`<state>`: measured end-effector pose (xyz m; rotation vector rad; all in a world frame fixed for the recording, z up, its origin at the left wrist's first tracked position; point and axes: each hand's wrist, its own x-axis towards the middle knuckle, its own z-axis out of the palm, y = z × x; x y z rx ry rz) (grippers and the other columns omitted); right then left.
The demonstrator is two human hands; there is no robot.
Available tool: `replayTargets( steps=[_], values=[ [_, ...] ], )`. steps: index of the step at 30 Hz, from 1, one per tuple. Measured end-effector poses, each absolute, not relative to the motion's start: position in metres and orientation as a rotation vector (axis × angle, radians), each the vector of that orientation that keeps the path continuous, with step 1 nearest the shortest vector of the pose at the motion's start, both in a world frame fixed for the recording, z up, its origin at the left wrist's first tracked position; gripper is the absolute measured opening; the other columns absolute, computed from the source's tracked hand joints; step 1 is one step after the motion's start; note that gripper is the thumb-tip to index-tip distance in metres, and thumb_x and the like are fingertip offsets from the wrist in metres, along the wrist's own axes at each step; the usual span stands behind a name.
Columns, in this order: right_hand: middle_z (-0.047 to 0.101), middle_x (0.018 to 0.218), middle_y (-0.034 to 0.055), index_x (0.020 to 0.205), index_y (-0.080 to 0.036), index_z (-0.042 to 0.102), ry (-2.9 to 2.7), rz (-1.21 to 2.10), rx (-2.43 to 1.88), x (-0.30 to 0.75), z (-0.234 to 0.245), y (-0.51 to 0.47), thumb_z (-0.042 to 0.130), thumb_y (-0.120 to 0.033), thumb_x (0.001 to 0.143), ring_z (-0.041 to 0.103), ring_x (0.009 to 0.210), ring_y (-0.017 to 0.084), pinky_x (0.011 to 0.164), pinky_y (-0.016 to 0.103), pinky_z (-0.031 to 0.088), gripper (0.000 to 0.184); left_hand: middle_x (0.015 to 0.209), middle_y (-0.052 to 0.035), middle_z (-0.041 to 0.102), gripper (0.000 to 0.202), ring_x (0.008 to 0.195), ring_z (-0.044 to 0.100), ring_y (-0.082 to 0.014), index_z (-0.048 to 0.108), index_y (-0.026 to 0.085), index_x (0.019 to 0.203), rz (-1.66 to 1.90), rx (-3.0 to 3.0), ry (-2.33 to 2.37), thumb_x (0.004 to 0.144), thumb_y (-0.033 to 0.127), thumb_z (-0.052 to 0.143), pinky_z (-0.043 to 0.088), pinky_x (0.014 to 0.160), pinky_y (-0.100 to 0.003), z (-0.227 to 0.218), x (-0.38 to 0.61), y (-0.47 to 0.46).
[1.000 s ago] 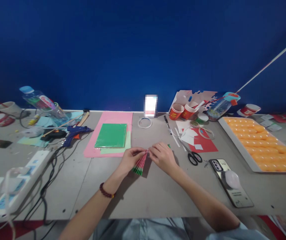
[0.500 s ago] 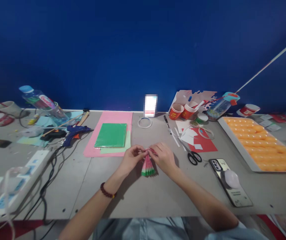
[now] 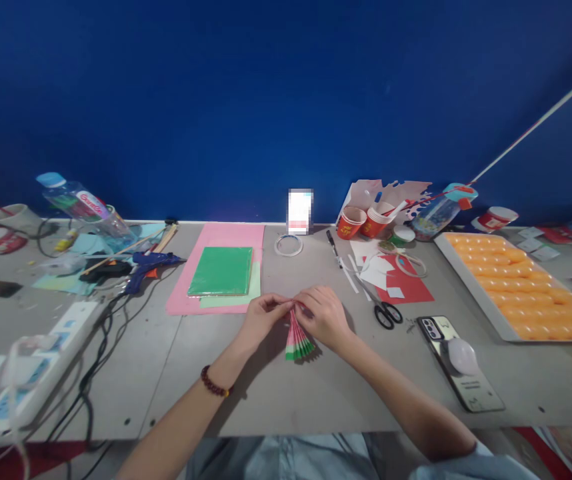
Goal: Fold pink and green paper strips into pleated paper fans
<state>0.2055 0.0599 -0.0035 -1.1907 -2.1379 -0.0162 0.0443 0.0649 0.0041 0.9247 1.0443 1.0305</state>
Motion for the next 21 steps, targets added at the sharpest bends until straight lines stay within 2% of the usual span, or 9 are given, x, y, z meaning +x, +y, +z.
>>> replayTargets(
  steps=[12, 17, 21],
  values=[
    [0.067, 0.076, 0.0042, 0.084, -0.018, 0.064, -2.129, -0.054, -1.175, 0.203, -0.002, 0.059, 0.051, -0.018, 0.086, 0.057, 0.074, 0.017, 0.069, 0.031, 0.038, 0.014, 0.059, -0.0017, 0.066, 0.028, 0.055, 0.059, -0.0117, 0.066, 0.014, 0.063, 1.051, 0.905, 1.068, 0.055, 0.035, 0.082, 0.048, 0.06, -0.024, -0.005, 0.046, 0.064],
    [0.067, 0.079, 0.0049, 0.085, -0.019, 0.063, -2.078, 0.021, -1.252, 0.206, 0.003, 0.06, 0.056, -0.027, 0.084, 0.058, 0.077, 0.02, 0.07, 0.033, 0.039, 0.011, 0.056, -0.0001, 0.064, 0.028, 0.054, 0.059, -0.0112, 0.062, 0.014, 0.061, 1.08, 0.886, 1.061, 0.057, 0.035, 0.081, 0.048, 0.058, -0.023, -0.002, 0.045, 0.065],
    [0.067, 0.092, 0.0075, 0.098, -0.019, 0.061, -2.011, 0.285, -1.221, 0.218, 0.007, 0.065, 0.053, -0.027, 0.085, 0.059, 0.087, 0.021, 0.08, 0.036, 0.043, 0.018, 0.065, -0.0014, 0.067, 0.032, 0.056, 0.061, -0.0119, 0.067, 0.014, 0.078, 1.156, 0.825, 1.096, 0.057, 0.034, 0.081, 0.048, 0.056, -0.023, -0.004, 0.04, 0.07]
  ],
)
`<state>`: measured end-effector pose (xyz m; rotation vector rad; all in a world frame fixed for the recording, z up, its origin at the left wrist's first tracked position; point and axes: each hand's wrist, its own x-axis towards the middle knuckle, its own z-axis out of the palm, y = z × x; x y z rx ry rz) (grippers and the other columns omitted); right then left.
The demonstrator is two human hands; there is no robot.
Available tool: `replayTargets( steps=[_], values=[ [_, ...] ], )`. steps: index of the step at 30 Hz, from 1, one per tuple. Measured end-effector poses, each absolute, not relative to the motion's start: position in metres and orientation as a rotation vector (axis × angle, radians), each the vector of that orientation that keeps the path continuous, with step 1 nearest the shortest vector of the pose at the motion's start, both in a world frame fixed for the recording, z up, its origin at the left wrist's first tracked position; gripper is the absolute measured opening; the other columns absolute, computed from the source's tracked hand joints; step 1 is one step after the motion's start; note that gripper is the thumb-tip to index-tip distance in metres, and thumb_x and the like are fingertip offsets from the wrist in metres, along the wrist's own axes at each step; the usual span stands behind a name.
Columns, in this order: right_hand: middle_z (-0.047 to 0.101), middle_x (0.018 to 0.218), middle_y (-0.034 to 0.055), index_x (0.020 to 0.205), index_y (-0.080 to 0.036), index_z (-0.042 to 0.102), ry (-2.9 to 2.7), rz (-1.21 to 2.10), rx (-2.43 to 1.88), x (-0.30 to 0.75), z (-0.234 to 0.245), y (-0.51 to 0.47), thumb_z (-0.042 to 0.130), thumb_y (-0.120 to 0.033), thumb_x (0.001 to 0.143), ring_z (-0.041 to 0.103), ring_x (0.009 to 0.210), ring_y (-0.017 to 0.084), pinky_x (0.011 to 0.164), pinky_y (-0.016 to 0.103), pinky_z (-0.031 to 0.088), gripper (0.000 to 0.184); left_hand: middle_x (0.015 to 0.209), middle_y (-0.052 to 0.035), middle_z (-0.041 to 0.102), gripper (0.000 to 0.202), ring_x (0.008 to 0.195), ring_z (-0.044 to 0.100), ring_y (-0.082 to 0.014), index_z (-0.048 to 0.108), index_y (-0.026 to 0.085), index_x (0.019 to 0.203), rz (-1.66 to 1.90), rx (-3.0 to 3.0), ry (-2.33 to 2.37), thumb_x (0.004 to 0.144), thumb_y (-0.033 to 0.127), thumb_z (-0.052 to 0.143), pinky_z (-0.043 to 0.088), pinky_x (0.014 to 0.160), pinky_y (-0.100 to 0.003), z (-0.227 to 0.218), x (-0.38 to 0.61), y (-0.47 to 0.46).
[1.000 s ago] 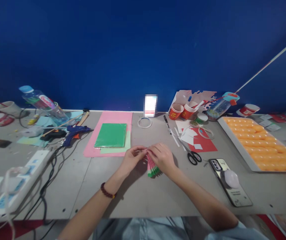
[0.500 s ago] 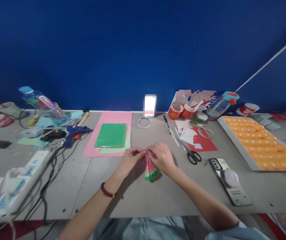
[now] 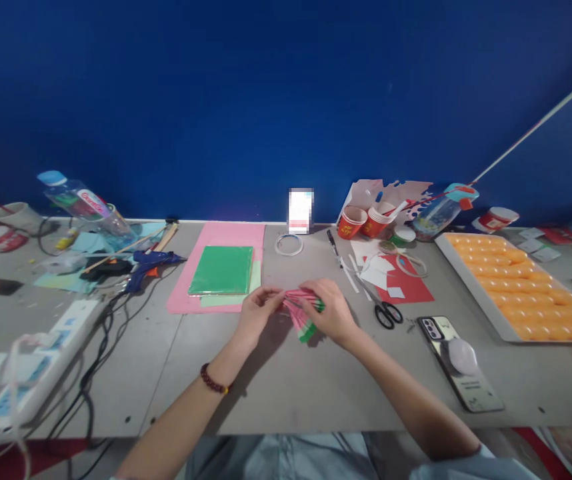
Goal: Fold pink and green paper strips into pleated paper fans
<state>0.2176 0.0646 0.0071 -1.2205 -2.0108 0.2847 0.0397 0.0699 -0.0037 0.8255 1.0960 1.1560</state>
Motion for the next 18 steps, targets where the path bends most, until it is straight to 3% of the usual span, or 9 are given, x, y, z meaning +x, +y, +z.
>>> replayTargets(
  steps=[3, 10, 15, 18],
  values=[
    [0.064, 0.105, 0.0086, 0.111, -0.02, 0.056, -1.882, 0.546, -1.112, 0.226, 0.006, 0.07, 0.043, -0.025, 0.089, 0.058, 0.097, 0.02, 0.086, 0.036, 0.046, 0.026, 0.069, -0.0037, 0.069, 0.04, 0.057, 0.061, -0.0122, 0.069, 0.014, 0.09, 1.16, 0.772, 1.134, 0.058, 0.035, 0.08, 0.049, 0.056, -0.024, -0.004, 0.036, 0.073],
    [0.061, 0.116, 0.0107, 0.111, -0.02, 0.055, -1.371, 0.975, -1.066, 0.233, -0.009, 0.085, 0.043, -0.028, 0.086, 0.056, 0.111, 0.022, 0.092, 0.039, 0.046, 0.028, 0.064, -0.0034, 0.068, 0.035, 0.055, 0.061, -0.013, 0.071, 0.014, 0.083, 1.153, 0.754, 1.183, 0.058, 0.036, 0.08, 0.05, 0.054, -0.025, -0.005, 0.035, 0.074],
    [0.06, 0.117, 0.0112, 0.111, -0.021, 0.052, -1.198, 1.228, -1.187, 0.231, -0.012, 0.089, 0.057, -0.038, 0.079, 0.064, 0.094, 0.021, 0.066, 0.03, 0.054, 0.037, 0.074, 0.0013, 0.067, 0.045, 0.054, 0.061, -0.0095, 0.068, 0.016, 0.093, 1.25, 0.713, 1.16, 0.052, 0.03, 0.082, 0.051, 0.06, -0.024, -0.006, 0.036, 0.075],
    [0.066, 0.098, 0.0066, 0.114, -0.022, 0.05, -1.245, 1.357, -1.242, 0.225, -0.008, 0.084, 0.064, -0.041, 0.073, 0.065, 0.067, 0.015, 0.05, 0.024, 0.05, 0.048, 0.076, 0.0009, 0.067, 0.047, 0.057, 0.062, -0.0099, 0.067, 0.014, 0.094, 1.245, 0.717, 1.127, 0.052, 0.028, 0.082, 0.052, 0.062, -0.024, -0.008, 0.037, 0.074]
  ],
)
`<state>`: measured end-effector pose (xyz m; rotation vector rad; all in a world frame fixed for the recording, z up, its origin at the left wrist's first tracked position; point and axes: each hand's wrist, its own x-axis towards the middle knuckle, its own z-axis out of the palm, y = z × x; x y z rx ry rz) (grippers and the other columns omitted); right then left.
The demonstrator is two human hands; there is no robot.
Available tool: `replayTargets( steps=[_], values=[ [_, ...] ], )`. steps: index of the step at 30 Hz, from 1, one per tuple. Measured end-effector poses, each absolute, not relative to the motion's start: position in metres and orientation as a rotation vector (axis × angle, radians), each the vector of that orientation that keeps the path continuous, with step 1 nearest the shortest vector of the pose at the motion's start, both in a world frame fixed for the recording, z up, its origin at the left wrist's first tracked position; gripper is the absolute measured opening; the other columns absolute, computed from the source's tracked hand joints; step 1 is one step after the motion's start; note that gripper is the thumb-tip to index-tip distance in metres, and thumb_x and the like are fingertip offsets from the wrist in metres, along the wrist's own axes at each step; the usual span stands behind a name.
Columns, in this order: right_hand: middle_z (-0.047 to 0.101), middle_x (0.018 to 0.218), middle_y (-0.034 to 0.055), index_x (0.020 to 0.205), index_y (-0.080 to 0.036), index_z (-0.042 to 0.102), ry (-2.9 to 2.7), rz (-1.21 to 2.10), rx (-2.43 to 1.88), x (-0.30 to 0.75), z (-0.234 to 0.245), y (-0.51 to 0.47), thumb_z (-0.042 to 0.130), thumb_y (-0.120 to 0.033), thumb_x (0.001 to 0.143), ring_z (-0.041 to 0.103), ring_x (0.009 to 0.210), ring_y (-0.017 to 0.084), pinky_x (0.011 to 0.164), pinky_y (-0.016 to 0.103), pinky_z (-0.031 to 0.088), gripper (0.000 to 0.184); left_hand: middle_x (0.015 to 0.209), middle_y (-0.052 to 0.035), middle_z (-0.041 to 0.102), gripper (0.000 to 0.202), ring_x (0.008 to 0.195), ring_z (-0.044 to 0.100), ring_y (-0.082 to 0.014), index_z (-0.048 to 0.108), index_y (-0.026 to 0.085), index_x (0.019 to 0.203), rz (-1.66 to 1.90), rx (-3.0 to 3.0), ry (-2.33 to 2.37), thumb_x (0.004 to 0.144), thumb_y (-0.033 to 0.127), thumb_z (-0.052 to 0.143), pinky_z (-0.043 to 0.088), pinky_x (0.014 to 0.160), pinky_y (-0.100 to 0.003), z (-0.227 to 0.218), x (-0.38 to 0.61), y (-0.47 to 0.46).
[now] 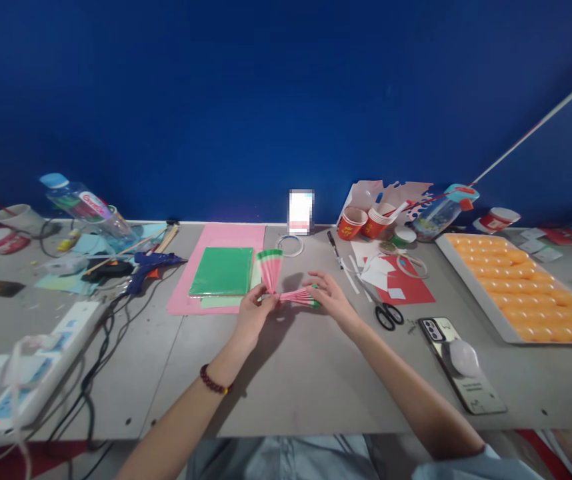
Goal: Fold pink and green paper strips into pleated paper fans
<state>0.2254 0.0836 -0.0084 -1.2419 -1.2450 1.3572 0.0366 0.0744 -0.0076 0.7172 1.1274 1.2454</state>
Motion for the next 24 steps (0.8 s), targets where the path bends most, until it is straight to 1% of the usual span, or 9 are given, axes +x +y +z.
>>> replayTargets(
  steps=[2, 4, 7, 11, 14, 17, 20, 22, 24],
  values=[
    [0.067, 0.077, 0.0007, 0.114, -0.022, 0.049, -1.296, 1.469, -1.236, 0.222, -0.007, 0.079, 0.066, -0.042, 0.071, 0.058, 0.05, 0.011, 0.04, 0.02, 0.044, 0.05, 0.072, -0.0005, 0.068, 0.047, 0.058, 0.063, -0.0116, 0.066, 0.012, 0.095, 1.206, 0.707, 1.125, 0.054, 0.03, 0.082, 0.051, 0.06, -0.024, -0.01, 0.038, 0.074],
    [0.062, 0.062, -0.0029, 0.106, -0.02, 0.053, -1.317, 1.495, -1.234, 0.218, -0.008, 0.075, 0.065, -0.043, 0.072, 0.053, 0.042, 0.01, 0.033, 0.017, 0.037, 0.042, 0.067, -0.0014, 0.068, 0.047, 0.059, 0.063, -0.0134, 0.066, 0.011, 0.095, 1.194, 0.662, 1.128, 0.056, 0.032, 0.081, 0.051, 0.058, -0.024, -0.013, 0.039, 0.073],
    [0.062, 0.058, -0.001, 0.09, -0.019, 0.056, -1.323, 1.355, -1.236, 0.213, -0.009, 0.07, 0.063, -0.042, 0.075, 0.055, 0.045, 0.011, 0.034, 0.018, 0.038, 0.029, 0.067, -0.0011, 0.068, 0.045, 0.062, 0.064, -0.0136, 0.066, 0.012, 0.095, 1.241, 0.575, 1.104, 0.057, 0.031, 0.08, 0.051, 0.062, -0.024, -0.016, 0.04, 0.074],
    [0.066, 0.072, 0.004, 0.088, -0.019, 0.058, -1.47, 1.068, -1.177, 0.207, -0.009, 0.062, 0.061, -0.033, 0.077, 0.062, 0.061, 0.015, 0.046, 0.024, 0.048, 0.018, 0.065, 0.0008, 0.066, 0.045, 0.059, 0.061, -0.0111, 0.067, 0.013, 0.095, 1.253, 0.483, 1.059, 0.054, 0.025, 0.082, 0.052, 0.064, -0.024, -0.013, 0.036, 0.078],
    [0.065, 0.085, 0.006, 0.088, -0.02, 0.06, -1.676, 0.797, -1.09, 0.205, -0.006, 0.055, 0.06, -0.025, 0.077, 0.063, 0.074, 0.016, 0.061, 0.028, 0.052, 0.013, 0.072, 0.0002, 0.067, 0.044, 0.062, 0.061, -0.0101, 0.067, 0.015, 0.095, 1.235, 0.463, 1.024, 0.055, 0.024, 0.082, 0.052, 0.065, -0.023, -0.007, 0.031, 0.081],
    [0.063, 0.103, 0.0083, 0.112, -0.02, 0.055, -1.978, 0.717, -1.006, 0.208, 0.0, 0.052, 0.062, -0.027, 0.077, 0.062, 0.088, 0.018, 0.075, 0.031, 0.053, 0.036, 0.07, 0.0011, 0.066, 0.037, 0.06, 0.059, -0.0082, 0.067, 0.015, 0.086, 1.231, 0.481, 1.002, 0.055, 0.026, 0.083, 0.048, 0.059, -0.019, -0.003, 0.027, 0.082],
    [0.05, 0.13, 0.0146, 0.136, -0.019, 0.034, -2.354, 0.573, -0.938, 0.213, 0.003, 0.054, 0.068, -0.032, 0.074, 0.052, 0.114, 0.024, 0.09, 0.037, 0.048, 0.072, 0.063, 0.0031, 0.062, 0.038, 0.051, 0.052, -0.0054, 0.068, 0.014, 0.085, 1.209, 0.525, 0.992, 0.053, 0.028, 0.084, 0.04, 0.048, -0.016, -0.002, 0.025, 0.082],
    [0.048, 0.133, 0.0152, 0.14, -0.018, 0.03, -2.492, 0.38, -0.933, 0.214, 0.001, 0.057, 0.063, -0.025, 0.078, 0.049, 0.117, 0.024, 0.093, 0.039, 0.046, 0.07, 0.062, 0.0036, 0.061, 0.043, 0.049, 0.049, -0.0045, 0.069, 0.015, 0.09, 1.19, 0.566, 1.0, 0.053, 0.028, 0.084, 0.036, 0.046, -0.016, -0.002, 0.026, 0.081],
    [0.053, 0.128, 0.0131, 0.138, -0.019, 0.035, -2.531, 0.202, -0.955, 0.214, -0.003, 0.06, 0.054, -0.015, 0.083, 0.054, 0.109, 0.022, 0.089, 0.038, 0.047, 0.058, 0.063, 0.0028, 0.062, 0.044, 0.05, 0.047, -0.0043, 0.069, 0.015, 0.093, 1.152, 0.622, 0.999, 0.053, 0.026, 0.084, 0.034, 0.047, -0.016, -0.004, 0.028, 0.078]
  ],
)
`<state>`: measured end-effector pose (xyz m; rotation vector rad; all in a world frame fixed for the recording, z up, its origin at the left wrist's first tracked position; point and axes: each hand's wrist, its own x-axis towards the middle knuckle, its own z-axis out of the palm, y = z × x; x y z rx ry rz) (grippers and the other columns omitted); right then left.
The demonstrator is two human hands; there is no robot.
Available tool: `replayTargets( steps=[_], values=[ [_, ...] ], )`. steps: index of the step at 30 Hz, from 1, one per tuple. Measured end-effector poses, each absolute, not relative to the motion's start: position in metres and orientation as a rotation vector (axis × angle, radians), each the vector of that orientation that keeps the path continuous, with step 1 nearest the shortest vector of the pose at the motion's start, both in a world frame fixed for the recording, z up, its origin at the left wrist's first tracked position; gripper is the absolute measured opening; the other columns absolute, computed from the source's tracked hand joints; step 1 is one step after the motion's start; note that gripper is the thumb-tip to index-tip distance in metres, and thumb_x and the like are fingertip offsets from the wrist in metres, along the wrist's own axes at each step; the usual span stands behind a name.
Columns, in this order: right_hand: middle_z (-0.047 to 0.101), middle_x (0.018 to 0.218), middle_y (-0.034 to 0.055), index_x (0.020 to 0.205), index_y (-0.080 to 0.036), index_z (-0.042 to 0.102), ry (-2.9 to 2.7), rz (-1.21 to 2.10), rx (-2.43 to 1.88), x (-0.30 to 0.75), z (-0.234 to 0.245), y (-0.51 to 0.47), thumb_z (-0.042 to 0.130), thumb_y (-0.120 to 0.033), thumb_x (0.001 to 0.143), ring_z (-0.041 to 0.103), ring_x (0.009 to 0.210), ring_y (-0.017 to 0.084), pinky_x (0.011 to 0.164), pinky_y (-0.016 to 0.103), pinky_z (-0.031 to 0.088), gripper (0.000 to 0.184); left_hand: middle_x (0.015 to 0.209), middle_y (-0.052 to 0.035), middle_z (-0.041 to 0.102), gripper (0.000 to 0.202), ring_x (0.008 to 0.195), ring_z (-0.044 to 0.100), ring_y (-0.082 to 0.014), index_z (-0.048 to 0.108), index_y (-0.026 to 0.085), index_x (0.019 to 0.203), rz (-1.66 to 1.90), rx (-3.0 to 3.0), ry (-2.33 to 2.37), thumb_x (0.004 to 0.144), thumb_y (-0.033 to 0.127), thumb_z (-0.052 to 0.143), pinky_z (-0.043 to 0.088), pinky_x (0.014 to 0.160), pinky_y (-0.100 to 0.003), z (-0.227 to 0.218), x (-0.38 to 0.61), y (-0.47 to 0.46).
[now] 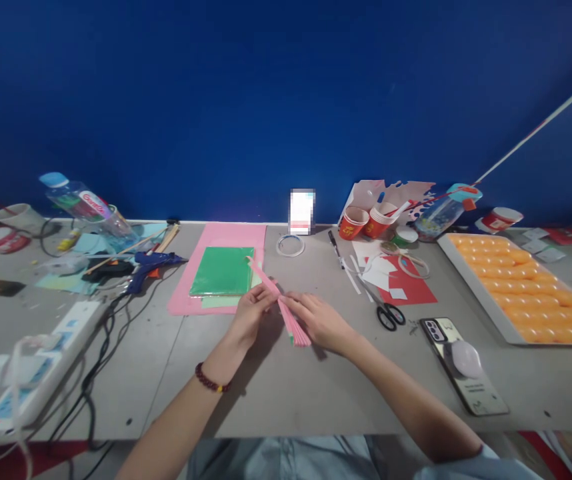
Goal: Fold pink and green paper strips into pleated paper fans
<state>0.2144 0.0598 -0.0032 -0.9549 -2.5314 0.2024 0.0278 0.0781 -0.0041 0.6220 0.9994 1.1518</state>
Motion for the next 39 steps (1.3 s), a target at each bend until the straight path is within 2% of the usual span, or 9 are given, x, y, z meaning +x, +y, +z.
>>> replayTargets(
  steps=[5, 9, 13, 21, 24, 29, 33, 36, 39],
  values=[
    [0.067, 0.104, 0.0073, 0.12, -0.021, 0.055, -2.422, -0.041, -0.87, 0.214, -0.009, 0.063, 0.042, -0.014, 0.091, 0.06, 0.093, 0.017, 0.079, 0.031, 0.048, 0.033, 0.068, -0.0008, 0.064, 0.03, 0.053, 0.048, -0.0049, 0.07, 0.013, 0.08, 1.001, 0.722, 0.952, 0.055, 0.024, 0.083, 0.034, 0.051, -0.017, -0.009, 0.034, 0.069],
    [0.069, 0.095, 0.0064, 0.108, -0.018, 0.062, -2.311, -0.152, -0.779, 0.216, -0.006, 0.061, 0.044, -0.014, 0.092, 0.061, 0.089, 0.015, 0.076, 0.028, 0.047, 0.024, 0.064, -0.0005, 0.06, 0.023, 0.054, 0.047, -0.0057, 0.07, 0.011, 0.076, 0.969, 0.679, 0.89, 0.067, 0.032, 0.076, 0.036, 0.053, -0.018, -0.011, 0.035, 0.068],
    [0.07, 0.099, 0.0076, 0.105, -0.016, 0.063, -2.325, -0.278, -0.71, 0.215, -0.004, 0.058, 0.05, -0.013, 0.09, 0.06, 0.094, 0.017, 0.076, 0.028, 0.048, 0.02, 0.064, 0.0008, 0.061, 0.024, 0.052, 0.046, -0.0047, 0.07, 0.012, 0.076, 1.05, 0.64, 0.891, 0.061, 0.027, 0.08, 0.037, 0.053, -0.018, -0.011, 0.035, 0.071],
    [0.069, 0.106, 0.0102, 0.114, -0.014, 0.058, -2.431, -0.232, -0.618, 0.214, -0.003, 0.052, 0.043, -0.01, 0.092, 0.06, 0.094, 0.015, 0.079, 0.028, 0.05, 0.027, 0.062, 0.0004, 0.061, 0.026, 0.055, 0.052, -0.0063, 0.069, 0.012, 0.074, 1.094, 0.588, 0.93, 0.055, 0.023, 0.082, 0.039, 0.054, -0.018, -0.006, 0.036, 0.071],
    [0.07, 0.102, 0.0097, 0.112, -0.016, 0.06, -2.397, -0.061, -0.622, 0.211, -0.008, 0.054, 0.043, -0.013, 0.092, 0.061, 0.089, 0.015, 0.077, 0.029, 0.05, 0.026, 0.062, 0.0004, 0.062, 0.027, 0.054, 0.052, -0.0066, 0.068, 0.012, 0.074, 1.102, 0.601, 0.934, 0.052, 0.022, 0.083, 0.04, 0.055, -0.018, -0.005, 0.037, 0.071],
    [0.071, 0.08, 0.0055, 0.09, -0.02, 0.067, -1.95, 0.553, -0.818, 0.202, -0.018, 0.059, 0.051, -0.028, 0.09, 0.062, 0.074, 0.015, 0.07, 0.029, 0.049, 0.018, 0.063, 0.0001, 0.065, 0.03, 0.055, 0.054, -0.008, 0.068, 0.014, 0.075, 1.129, 0.618, 0.943, 0.05, 0.02, 0.084, 0.042, 0.056, -0.02, -0.004, 0.04, 0.069],
    [0.066, 0.067, 0.0031, 0.075, -0.019, 0.068, -1.551, 0.986, -1.037, 0.198, -0.023, 0.062, 0.065, -0.037, 0.077, 0.058, 0.062, 0.015, 0.059, 0.027, 0.045, 0.018, 0.07, -0.0029, 0.069, 0.03, 0.059, 0.058, -0.0118, 0.071, 0.015, 0.078, 1.178, 0.728, 0.979, 0.052, 0.023, 0.083, 0.045, 0.059, -0.024, 0.002, 0.046, 0.064],
    [0.065, 0.066, 0.0018, 0.072, -0.018, 0.067, -1.299, 1.248, -1.061, 0.196, -0.026, 0.063, 0.07, -0.04, 0.07, 0.056, 0.059, 0.014, 0.058, 0.026, 0.044, 0.022, 0.069, -0.003, 0.068, 0.028, 0.056, 0.056, -0.0121, 0.072, 0.015, 0.081, 1.194, 0.779, 1.008, 0.058, 0.029, 0.08, 0.045, 0.057, -0.025, 0.006, 0.047, 0.061],
    [0.061, 0.06, -0.0011, 0.072, -0.018, 0.064, -1.179, 1.474, -1.041, 0.196, -0.026, 0.064, 0.071, -0.045, 0.067, 0.045, 0.047, 0.009, 0.047, 0.022, 0.036, 0.028, 0.065, -0.0016, 0.067, 0.029, 0.051, 0.053, -0.0098, 0.072, 0.015, 0.08, 1.197, 0.781, 1.04, 0.059, 0.033, 0.079, 0.042, 0.051, -0.023, 0.004, 0.045, 0.063]
  ],
)
